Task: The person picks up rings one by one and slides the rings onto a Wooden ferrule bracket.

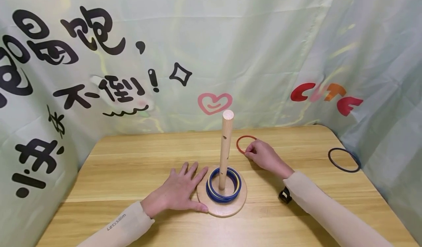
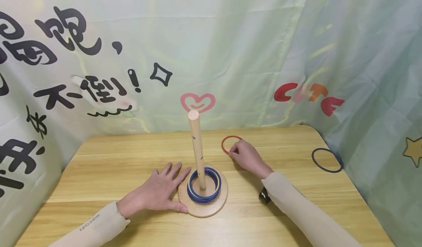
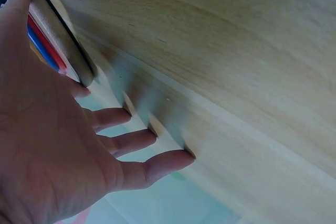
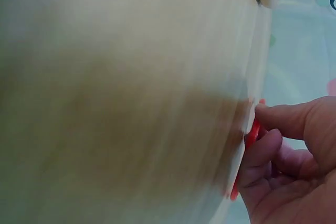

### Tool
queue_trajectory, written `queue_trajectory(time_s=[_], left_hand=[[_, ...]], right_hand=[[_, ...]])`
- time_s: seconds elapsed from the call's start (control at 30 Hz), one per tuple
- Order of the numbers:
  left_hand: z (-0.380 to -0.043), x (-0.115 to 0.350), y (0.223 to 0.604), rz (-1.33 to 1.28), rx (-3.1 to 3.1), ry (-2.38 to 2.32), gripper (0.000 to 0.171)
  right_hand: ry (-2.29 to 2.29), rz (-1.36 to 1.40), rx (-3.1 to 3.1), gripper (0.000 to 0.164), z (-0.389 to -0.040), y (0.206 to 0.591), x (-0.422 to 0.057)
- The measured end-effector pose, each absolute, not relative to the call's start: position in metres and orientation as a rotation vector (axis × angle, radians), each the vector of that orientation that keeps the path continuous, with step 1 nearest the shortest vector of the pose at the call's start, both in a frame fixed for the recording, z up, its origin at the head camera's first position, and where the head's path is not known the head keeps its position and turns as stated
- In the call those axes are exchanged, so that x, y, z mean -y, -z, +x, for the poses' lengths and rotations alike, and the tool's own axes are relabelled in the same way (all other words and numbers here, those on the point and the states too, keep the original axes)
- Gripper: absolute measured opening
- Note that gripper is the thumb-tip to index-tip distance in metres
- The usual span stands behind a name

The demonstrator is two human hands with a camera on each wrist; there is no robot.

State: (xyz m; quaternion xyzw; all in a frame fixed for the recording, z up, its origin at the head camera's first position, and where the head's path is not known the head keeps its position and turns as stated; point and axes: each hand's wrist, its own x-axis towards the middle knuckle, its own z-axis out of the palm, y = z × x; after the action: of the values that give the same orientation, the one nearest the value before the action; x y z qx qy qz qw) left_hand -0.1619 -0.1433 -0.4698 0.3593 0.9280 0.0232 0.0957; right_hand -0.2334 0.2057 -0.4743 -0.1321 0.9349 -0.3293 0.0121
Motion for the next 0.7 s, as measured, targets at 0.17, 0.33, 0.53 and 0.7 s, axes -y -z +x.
queue_trajectory(time_s=[0.17, 0.33, 0.53, 0.7], left_hand=[[-0.161, 0.145, 0.47, 1.072, -2.757, -0.073, 0.127], [-0.161, 0.144, 0.47, 1.069, -2.758, -0.078, 0.127], [-0.161, 0.145, 0.47, 1.07, -2.761, -0.08, 0.126], [-0.161, 0.144, 0.47, 1.08, -2.756, -0.083, 0.126]], right_hand=[[1.0, -0.412, -2.979, 0.005, -0.221, 0.467, -0.209], [0.99, -0.48, -3.055, 0.006, -0.202, 0.456, -0.213], [1.002, -0.533, -3.087, 0.011, -0.184, 0.445, -0.216], [0.958, -0.571, -3.152, 0.014, -0.166, 0.435, -0.22]])
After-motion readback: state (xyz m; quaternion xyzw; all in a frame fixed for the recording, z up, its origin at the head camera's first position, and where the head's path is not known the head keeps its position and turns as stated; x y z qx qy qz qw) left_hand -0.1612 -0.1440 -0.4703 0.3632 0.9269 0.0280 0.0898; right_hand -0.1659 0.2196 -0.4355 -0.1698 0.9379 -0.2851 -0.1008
